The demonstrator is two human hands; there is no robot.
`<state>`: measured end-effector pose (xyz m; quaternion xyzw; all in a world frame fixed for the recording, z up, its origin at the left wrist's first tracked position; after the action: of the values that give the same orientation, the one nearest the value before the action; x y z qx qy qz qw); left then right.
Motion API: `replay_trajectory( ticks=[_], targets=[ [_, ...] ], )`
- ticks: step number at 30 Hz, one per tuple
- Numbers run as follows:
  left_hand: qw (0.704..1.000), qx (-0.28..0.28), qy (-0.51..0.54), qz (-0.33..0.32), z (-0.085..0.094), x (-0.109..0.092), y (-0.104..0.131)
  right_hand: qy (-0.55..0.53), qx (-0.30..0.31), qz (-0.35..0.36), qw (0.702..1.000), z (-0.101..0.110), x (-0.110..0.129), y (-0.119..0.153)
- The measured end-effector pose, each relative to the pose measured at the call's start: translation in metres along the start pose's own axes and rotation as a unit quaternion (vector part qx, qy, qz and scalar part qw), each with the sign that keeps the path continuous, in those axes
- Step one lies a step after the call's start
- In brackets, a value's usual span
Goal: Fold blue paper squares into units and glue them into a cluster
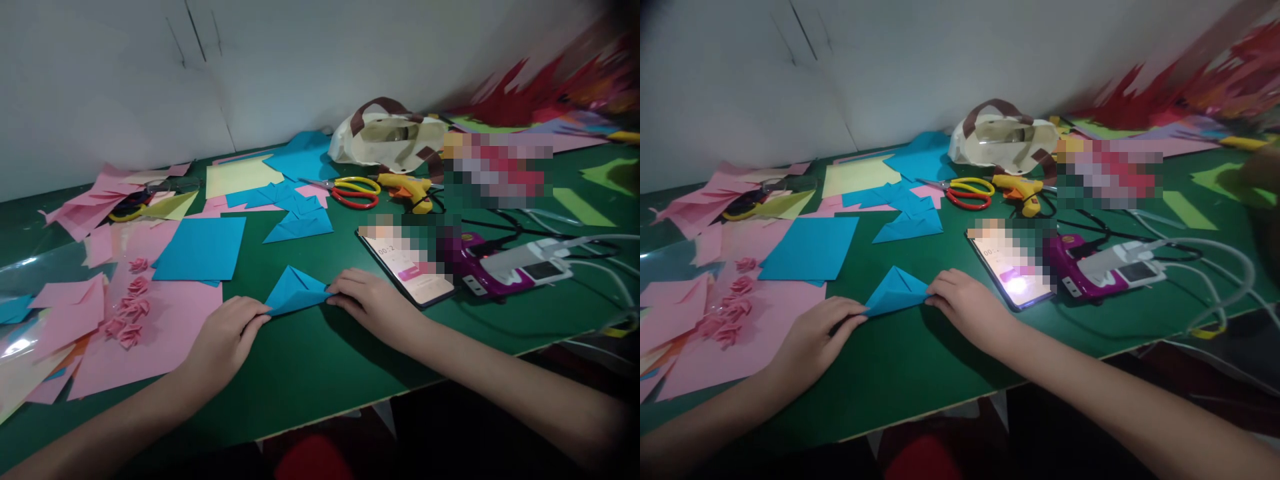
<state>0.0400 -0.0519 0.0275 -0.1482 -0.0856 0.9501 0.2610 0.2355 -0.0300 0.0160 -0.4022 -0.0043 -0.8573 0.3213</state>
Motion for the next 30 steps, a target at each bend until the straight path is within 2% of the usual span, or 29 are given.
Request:
replay_trajectory(
  ticks=[6,10,13,17,20,22,26,30],
  targets=[
    [0.999,-0.039,-0.017,-0.034,0.004,-0.004,-0.002,-0.014,-0.032,0.031,0.999,0.003,0.001,0.003],
    [0.994,-0.061,-0.073,-0.06,0.006,-0.006,-0.003,0.066,-0.023,0.126,0.99,0.0,0.012,0.006],
    [0.982,-0.071,-0.13,-0.119,0.006,-0.012,0.003,0.158,-0.001,0.19,0.969,-0.005,0.023,0.011],
    [0.968,-0.06,-0.148,-0.193,0.0,-0.026,0.018,0.176,0.025,0.199,0.964,-0.011,0.029,0.015],
    [0.973,-0.032,-0.171,-0.154,-0.007,-0.034,0.025,0.134,0.049,0.165,0.976,-0.014,0.027,0.016],
    [0.971,-0.033,-0.205,-0.117,-0.01,-0.038,0.028,0.113,0.06,0.142,0.981,-0.015,0.025,0.016],
    [0.97,0.002,-0.222,-0.102,-0.018,-0.041,0.032,0.125,0.082,0.118,0.982,-0.017,0.028,0.017],
    [0.976,0.006,-0.202,-0.083,-0.019,-0.036,0.031,0.146,0.117,0.107,0.977,-0.024,0.034,0.019]
  ],
)
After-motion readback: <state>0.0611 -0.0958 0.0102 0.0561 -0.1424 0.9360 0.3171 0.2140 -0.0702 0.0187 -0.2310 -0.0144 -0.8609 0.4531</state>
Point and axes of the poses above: each hand's wrist, its own y-axis away from the middle knuckle, its own z-axis out of the back of the hand, x = y × z, the point moved 6 cm from there along -y, towards the middle knuckle, and after that the axes turned 13 degrees about -y, right-handed, at the moved point
